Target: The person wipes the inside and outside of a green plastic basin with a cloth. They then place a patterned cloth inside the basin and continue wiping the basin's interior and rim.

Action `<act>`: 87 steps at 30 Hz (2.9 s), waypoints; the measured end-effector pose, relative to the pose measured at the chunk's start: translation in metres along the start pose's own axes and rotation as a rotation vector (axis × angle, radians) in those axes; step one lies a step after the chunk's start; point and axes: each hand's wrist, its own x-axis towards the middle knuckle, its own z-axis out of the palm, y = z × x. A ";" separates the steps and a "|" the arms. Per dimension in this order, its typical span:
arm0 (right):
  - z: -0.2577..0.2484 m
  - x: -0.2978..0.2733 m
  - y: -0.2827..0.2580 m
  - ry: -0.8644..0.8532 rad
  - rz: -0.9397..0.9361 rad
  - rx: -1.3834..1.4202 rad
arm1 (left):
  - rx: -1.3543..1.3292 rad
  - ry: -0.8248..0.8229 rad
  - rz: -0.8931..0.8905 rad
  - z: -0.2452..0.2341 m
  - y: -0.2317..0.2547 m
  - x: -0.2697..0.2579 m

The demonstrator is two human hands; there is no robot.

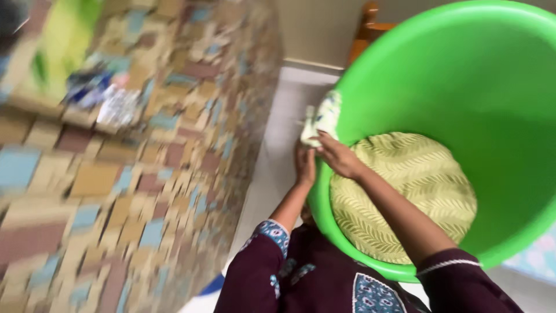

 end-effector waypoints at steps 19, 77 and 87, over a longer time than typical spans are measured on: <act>-0.007 -0.056 -0.027 0.152 0.187 0.658 | 0.388 0.700 -0.256 -0.223 0.053 0.090; 0.222 -0.552 -0.156 0.713 0.203 -0.289 | -0.263 -0.529 -0.298 -0.088 0.245 -0.284; 0.265 -0.584 -0.172 0.768 0.443 -0.395 | -0.284 -0.865 -0.467 -0.068 0.257 -0.169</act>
